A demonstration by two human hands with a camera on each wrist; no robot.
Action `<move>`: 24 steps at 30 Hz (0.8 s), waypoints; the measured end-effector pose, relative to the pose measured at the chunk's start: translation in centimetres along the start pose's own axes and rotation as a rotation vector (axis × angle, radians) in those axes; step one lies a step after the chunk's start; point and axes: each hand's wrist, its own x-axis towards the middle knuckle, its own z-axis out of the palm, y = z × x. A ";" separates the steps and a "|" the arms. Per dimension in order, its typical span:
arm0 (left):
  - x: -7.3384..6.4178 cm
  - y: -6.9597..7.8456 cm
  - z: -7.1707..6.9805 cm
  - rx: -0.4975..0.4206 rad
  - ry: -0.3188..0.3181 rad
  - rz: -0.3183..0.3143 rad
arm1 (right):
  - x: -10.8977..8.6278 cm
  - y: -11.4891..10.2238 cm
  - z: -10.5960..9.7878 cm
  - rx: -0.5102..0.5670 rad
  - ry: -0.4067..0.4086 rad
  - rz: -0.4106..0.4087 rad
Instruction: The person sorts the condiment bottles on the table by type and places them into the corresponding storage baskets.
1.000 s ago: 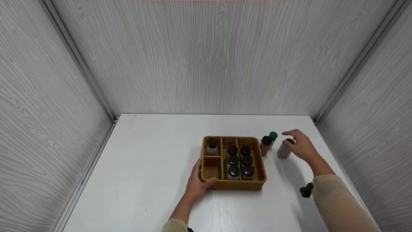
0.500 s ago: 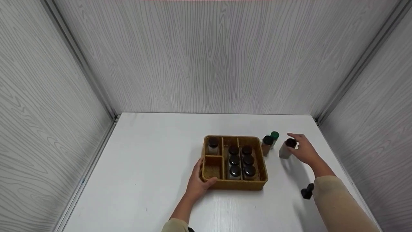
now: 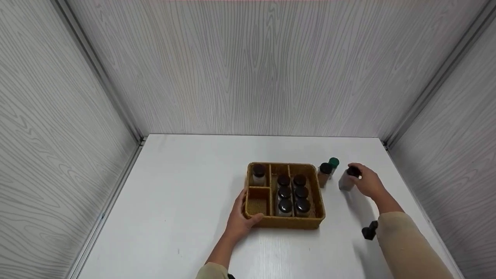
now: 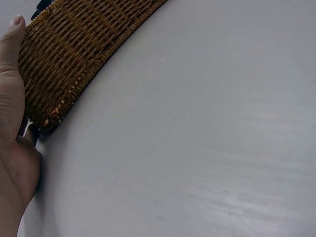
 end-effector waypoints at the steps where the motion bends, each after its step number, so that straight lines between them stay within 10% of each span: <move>1: -0.1 0.0 -0.1 -0.003 0.000 0.001 | 0.0 -0.1 0.0 -0.002 0.002 0.000; 24: -0.6 -0.1 -1.2 0.023 -0.004 -0.004 | -0.2 -1.2 0.7 0.004 0.005 0.039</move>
